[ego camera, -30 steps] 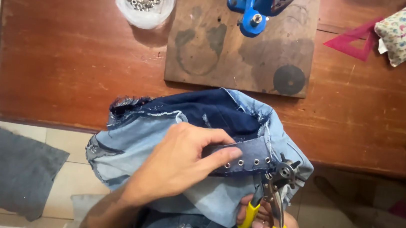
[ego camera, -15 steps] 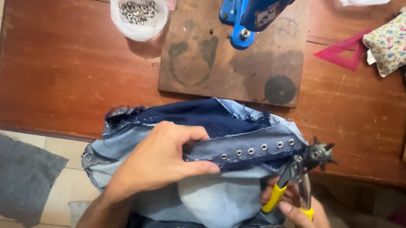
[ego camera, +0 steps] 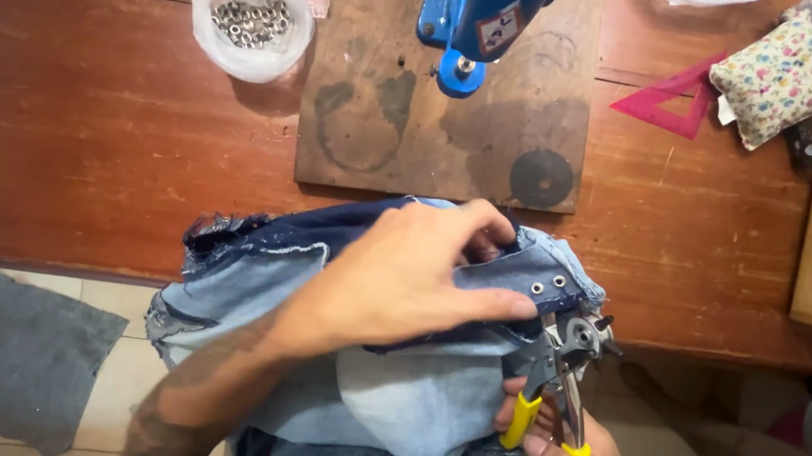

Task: The person attaches metal eyelets to a denim garment using a blue manual eyelet press and yellow-handled pliers. They position the fabric under the press, operate the lever to set each eyelet, and use pliers to crimp or adjust the eyelets along the hem.

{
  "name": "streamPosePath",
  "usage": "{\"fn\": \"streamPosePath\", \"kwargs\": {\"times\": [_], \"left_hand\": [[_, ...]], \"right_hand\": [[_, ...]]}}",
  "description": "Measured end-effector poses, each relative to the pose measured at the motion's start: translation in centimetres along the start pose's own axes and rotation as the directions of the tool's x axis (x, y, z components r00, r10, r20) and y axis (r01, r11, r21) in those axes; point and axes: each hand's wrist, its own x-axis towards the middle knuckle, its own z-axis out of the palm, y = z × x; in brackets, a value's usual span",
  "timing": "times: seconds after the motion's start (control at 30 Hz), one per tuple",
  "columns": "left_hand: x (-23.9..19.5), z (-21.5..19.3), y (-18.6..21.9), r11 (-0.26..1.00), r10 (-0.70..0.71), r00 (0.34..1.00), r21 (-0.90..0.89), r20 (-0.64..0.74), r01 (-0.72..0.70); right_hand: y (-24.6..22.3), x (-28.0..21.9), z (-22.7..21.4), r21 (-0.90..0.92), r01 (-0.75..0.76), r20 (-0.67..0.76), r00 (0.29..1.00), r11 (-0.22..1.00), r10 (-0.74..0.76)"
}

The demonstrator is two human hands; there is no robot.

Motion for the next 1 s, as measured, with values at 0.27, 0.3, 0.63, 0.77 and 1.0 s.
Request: {"fn": "streamPosePath", "kwargs": {"times": [0.27,0.3,0.63,0.77,1.0], "left_hand": [[-0.1,2.0,-0.3,0.996,-0.037,0.991,-0.09,-0.129,0.026],[-0.4,1.9,-0.3,0.996,-0.038,0.99,-0.09,-0.134,0.026],[-1.7,2.4,0.1,0.983,-0.102,0.994,-0.148,0.039,0.107],[-1.9,2.9,-0.9,0.99,-0.06,0.996,-0.124,0.066,0.068],[-1.7,3.3,-1.9,0.986,-0.052,0.995,-0.153,0.081,0.064]], "right_hand": [[-0.8,-0.7,-0.5,-0.044,-0.143,-0.094,0.986,0.989,0.138],[-1.4,-0.8,-0.8,-0.047,-0.141,-0.09,0.987,0.989,0.136],[-1.0,-1.5,-1.9,-0.222,-0.103,0.031,0.993,0.97,0.113],[-2.3,-1.4,-1.4,-0.314,-0.155,0.014,0.986,0.937,0.168],[-4.2,-0.5,-0.3,-0.464,-0.092,0.017,0.993,0.881,0.112]]}}
